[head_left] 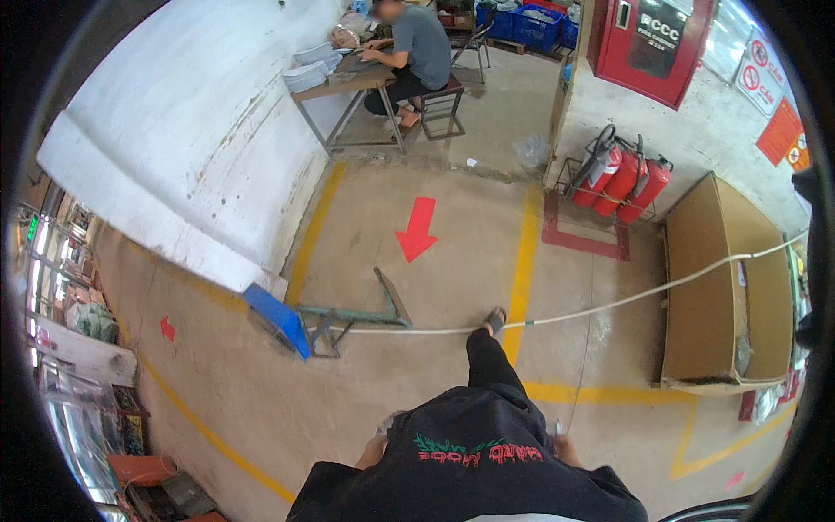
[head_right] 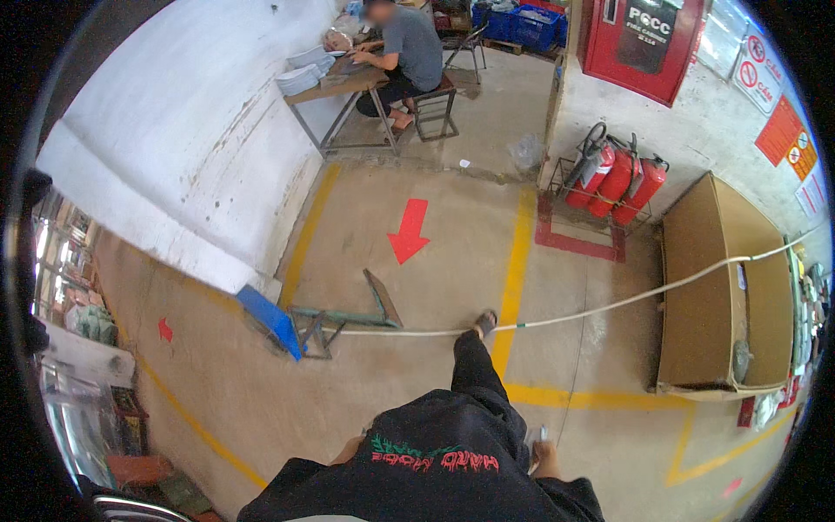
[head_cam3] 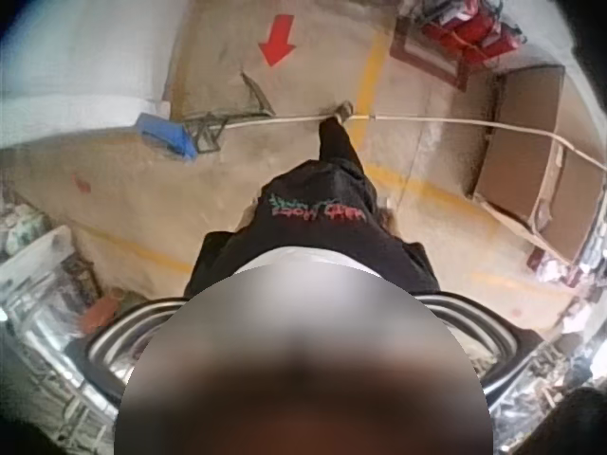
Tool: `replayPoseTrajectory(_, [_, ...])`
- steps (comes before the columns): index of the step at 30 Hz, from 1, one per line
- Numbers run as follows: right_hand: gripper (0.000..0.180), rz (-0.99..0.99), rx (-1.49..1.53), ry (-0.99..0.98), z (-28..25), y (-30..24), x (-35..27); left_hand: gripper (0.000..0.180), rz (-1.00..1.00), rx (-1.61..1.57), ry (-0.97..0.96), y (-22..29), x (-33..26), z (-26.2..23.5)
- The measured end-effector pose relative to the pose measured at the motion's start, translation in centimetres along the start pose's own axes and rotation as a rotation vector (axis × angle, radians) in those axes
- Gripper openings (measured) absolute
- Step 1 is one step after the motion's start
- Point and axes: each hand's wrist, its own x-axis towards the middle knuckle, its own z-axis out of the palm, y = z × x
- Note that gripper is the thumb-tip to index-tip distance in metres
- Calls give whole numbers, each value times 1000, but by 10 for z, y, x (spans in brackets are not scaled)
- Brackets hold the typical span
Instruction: The person writes on a small white card with a pen, then picks up several dark blue rectangular items and places them into a clear plastic bag. The person ties the bag and walks across the factory floor to another workstation, placing the bag on a table.
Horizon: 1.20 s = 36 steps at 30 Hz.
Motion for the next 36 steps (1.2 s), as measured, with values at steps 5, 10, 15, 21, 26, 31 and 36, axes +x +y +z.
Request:
replayPoseTrajectory(5, [13, -389, -1234, -177, -48, -100, 108, 66, 48, 10, 33, 228, 76, -61])
replayPoseTrajectory(10, [40, -41, -254, 193, -187, -444, 350, 66, 151, -13, 91, 464, 123, -143])
replayPoseTrajectory(15, [44, -704, -168, 393, -348, -872, 430, 66, 206, -31, 92, 636, 158, -189])
replayPoseTrajectory(21, [43, -752, -39, 399, -455, -1118, 497, 66, 178, -3, 50, 817, 220, -218])
replayPoseTrajectory(26, [50, -290, -450, 327, -469, -1048, 639, 66, 107, 56, 6, 959, 265, -271])
replayPoseTrajectory(31, [36, 495, 41, -81, -443, -930, 669, 66, 61, 116, -36, 1102, 298, -319])
replayPoseTrajectory(36, [41, 455, 89, -116, -473, -977, 727, 66, 97, 151, -52, 1271, 343, -351])
